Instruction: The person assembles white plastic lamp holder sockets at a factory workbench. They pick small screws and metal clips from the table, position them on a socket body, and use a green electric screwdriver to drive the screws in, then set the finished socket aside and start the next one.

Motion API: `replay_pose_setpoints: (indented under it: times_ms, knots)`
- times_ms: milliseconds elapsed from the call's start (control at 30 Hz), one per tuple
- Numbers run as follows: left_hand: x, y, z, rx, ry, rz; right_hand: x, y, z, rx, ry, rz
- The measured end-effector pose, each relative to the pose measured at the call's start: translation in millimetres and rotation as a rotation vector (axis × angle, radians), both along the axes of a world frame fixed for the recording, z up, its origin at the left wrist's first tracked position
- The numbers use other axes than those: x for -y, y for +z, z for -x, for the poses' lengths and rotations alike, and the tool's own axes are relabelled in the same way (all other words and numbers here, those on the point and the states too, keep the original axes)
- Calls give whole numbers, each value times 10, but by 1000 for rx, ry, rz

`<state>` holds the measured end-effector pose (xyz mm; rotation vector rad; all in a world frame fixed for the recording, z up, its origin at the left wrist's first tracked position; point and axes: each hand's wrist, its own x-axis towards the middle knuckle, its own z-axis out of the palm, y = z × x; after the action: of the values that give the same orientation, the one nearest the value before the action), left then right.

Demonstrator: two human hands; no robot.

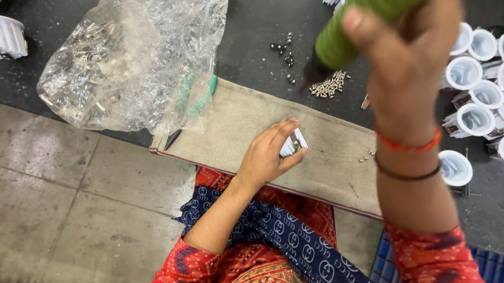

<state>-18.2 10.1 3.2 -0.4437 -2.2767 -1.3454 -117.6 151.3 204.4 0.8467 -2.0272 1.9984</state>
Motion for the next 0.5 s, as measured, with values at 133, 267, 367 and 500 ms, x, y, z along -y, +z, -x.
replay_pose_setpoints:
  times_ms: [133,267,367,500]
  knots:
    - [10,-1,2,6,-10,-20,-1,-234,-158,44,173,145]
    - [7,-3,5,13,-4,-4,-79,-583,-409,132,112,274]
    - [4,3,-4,28,2,-2,-142,-765,-575,154,23,334]
    - [1,13,-7,16,11,-3,-178,-882,-644,151,-8,385]
